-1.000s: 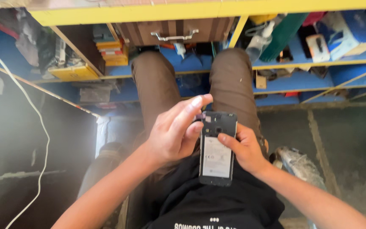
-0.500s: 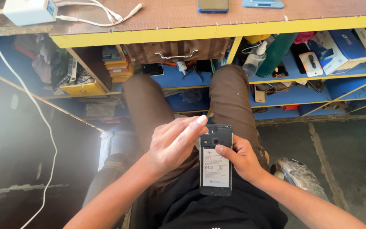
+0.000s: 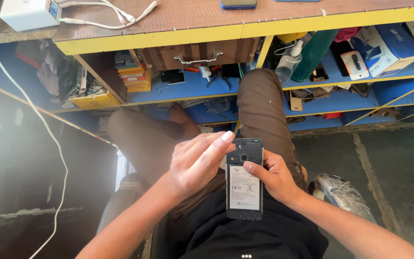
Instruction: The person sits on a chair and disassembles mobile phones on their lap. They first pry open a feature phone, remove its back cover and battery, then pick up a smartphone, remove its back cover and battery, and use a screwdriver to unscrew and lift out the internal motherboard, placing removed parts on the workbench.
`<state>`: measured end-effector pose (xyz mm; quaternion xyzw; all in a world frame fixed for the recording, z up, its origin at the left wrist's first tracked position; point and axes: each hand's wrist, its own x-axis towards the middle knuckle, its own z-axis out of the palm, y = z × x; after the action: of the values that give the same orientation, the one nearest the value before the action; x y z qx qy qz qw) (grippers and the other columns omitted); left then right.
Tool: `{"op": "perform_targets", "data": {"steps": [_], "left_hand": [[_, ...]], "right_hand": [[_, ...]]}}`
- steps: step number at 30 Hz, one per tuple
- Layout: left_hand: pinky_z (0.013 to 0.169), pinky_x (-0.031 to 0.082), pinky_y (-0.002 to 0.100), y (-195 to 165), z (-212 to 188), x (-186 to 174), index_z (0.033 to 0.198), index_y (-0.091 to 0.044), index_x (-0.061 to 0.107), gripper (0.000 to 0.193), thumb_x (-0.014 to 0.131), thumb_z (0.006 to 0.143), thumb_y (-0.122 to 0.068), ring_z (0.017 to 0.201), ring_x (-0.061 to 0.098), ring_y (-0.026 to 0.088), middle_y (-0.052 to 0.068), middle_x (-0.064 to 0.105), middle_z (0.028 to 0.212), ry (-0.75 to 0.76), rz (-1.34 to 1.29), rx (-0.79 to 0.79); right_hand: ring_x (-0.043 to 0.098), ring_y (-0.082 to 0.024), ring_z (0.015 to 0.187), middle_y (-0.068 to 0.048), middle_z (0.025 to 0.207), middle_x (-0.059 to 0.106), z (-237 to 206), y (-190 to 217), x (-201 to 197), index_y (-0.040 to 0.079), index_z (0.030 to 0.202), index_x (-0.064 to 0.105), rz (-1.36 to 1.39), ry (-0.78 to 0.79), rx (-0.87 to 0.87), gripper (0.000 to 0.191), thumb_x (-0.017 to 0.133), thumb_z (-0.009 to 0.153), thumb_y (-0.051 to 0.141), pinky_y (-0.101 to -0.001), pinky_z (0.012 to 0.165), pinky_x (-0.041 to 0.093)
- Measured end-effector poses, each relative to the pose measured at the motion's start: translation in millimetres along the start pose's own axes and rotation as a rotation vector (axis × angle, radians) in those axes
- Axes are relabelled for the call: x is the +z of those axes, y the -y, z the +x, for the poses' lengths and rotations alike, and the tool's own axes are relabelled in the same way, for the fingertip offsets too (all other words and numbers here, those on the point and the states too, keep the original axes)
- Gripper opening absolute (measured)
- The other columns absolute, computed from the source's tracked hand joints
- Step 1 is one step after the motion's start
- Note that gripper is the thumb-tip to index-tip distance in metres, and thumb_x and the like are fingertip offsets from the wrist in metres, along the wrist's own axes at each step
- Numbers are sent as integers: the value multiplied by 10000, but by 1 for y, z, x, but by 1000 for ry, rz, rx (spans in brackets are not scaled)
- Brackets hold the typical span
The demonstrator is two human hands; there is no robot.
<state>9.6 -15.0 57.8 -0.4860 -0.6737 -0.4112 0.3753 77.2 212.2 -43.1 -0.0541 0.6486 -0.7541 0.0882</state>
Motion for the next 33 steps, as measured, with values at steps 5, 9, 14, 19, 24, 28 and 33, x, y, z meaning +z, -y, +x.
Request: {"op": "perform_targets", "data": {"steps": [5, 9, 14, 19, 24, 28, 33], "left_hand": [[730, 626, 347, 0, 4, -4, 1320, 57, 551, 501, 764, 874, 135, 891, 758, 281, 172, 715, 1048, 20, -40, 18], [724, 626, 351, 0, 6, -3, 1279, 43, 564, 477, 788, 863, 102, 892, 756, 298, 191, 713, 1047, 1, -43, 79], [757, 644, 365, 0, 6, -1, 1249, 42, 587, 449, 793, 853, 85, 917, 762, 301, 172, 714, 1043, -27, -43, 68], [905, 630, 414, -3, 3, -2, 1288, -61, 601, 433, 774, 897, 11, 1077, 728, 338, 187, 677, 1212, 126, -187, 17], [975, 612, 301, -8, -3, 4, 1425, -211, 570, 510, 660, 1006, 64, 1169, 697, 268, 118, 607, 1425, 296, -323, -181], [943, 608, 302, -2, -6, 5, 1443, -221, 563, 552, 681, 974, 44, 1139, 702, 260, 104, 631, 1377, 373, -286, -177], [866, 622, 301, 0, -13, 6, 1449, -166, 557, 558, 706, 951, 36, 1038, 730, 249, 81, 689, 1221, 262, -175, -186]], "right_hand": [[664, -95, 904, -58, 1004, 739, 0, 1, 1, -19, 1201, 680, 26, 8, -1, 297, 662, 990, 190, -265, 811, 540], [662, -87, 904, -53, 1006, 742, 1, 3, 2, -5, 1230, 672, -17, 3, -3, 321, 657, 977, 194, -263, 806, 539], [653, -89, 925, -55, 1029, 742, -4, -1, 0, -14, 1244, 671, -32, 15, -20, 333, 661, 982, 192, -265, 825, 533], [655, -90, 969, -56, 1050, 736, -1, -18, -11, -1, 1211, 681, -172, -5, -35, 307, 648, 980, 198, -272, 846, 542], [717, -171, 900, -129, 1024, 741, 6, -38, -28, -38, 1230, 649, 220, -60, 106, 321, 634, 961, 137, -326, 755, 569], [723, -188, 862, -156, 985, 750, 8, -45, -37, -90, 1182, 659, 202, -67, 116, 301, 646, 980, 133, -326, 727, 575], [725, -190, 825, -148, 958, 751, 10, -45, -35, -55, 1199, 652, 277, -58, 142, 307, 640, 946, 119, -330, 716, 579]]}}
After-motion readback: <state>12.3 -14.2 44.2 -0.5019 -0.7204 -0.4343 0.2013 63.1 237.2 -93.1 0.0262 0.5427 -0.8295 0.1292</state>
